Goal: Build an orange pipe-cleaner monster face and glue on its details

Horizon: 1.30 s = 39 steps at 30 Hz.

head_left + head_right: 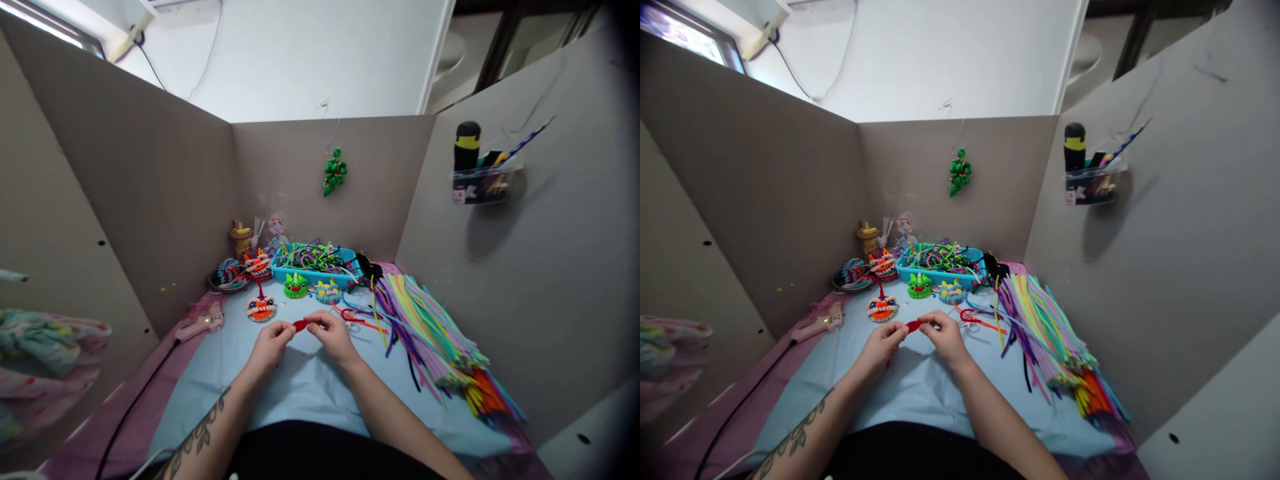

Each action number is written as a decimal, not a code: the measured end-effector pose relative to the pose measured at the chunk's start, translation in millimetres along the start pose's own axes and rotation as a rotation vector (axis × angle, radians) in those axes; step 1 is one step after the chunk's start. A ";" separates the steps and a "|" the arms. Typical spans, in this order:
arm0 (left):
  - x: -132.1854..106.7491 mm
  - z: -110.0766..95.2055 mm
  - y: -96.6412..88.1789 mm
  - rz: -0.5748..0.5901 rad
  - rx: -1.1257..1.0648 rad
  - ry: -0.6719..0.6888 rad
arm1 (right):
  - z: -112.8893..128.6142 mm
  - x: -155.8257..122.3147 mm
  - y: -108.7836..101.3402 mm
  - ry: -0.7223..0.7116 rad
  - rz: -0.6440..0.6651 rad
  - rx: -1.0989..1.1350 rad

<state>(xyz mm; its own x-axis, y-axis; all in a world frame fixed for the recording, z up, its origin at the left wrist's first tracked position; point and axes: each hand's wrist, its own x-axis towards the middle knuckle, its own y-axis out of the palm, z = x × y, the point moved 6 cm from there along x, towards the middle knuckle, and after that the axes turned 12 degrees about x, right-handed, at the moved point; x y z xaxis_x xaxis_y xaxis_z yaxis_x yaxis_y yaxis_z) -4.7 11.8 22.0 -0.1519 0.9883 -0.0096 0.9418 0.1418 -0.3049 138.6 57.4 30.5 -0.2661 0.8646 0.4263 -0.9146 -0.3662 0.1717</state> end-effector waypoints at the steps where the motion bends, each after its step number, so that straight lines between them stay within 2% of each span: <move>1: -1.7 0.0 1.9 0.017 -0.030 -0.016 | 3.4 0.0 0.5 -0.028 0.005 -0.015; 8: -7.9 -4.9 10.2 0.062 -0.088 -0.035 | 5.3 -0.9 -1.2 -0.065 -0.022 -0.051; 16: -9.9 -7.7 11.4 0.044 -0.069 -0.034 | 4.9 -0.4 -4.3 -0.109 -0.032 -0.031; 22: -6.2 -5.3 5.8 -0.016 -0.057 0.000 | 3.0 -0.6 -1.8 -0.054 -0.020 -0.005; 32: -9.4 -8.2 9.7 0.006 -0.034 0.005 | 6.6 -1.2 -1.4 -0.093 -0.033 -0.036; 34: -7.6 -7.9 7.0 -0.029 -0.014 0.043 | 3.5 -1.6 1.0 -0.048 -0.028 0.004; 39: -4.6 -9.4 -1.6 -0.169 0.093 0.200 | -15.4 -6.0 16.2 0.178 0.041 0.159</move>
<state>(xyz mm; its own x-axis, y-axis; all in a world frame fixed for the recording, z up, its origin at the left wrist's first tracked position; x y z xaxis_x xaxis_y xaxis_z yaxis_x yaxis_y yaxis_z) -2.7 7.5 31.5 -0.2336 0.9437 0.2343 0.8750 0.3091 -0.3725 120.7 51.5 17.0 -0.3639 0.8899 0.2751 -0.8462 -0.4393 0.3015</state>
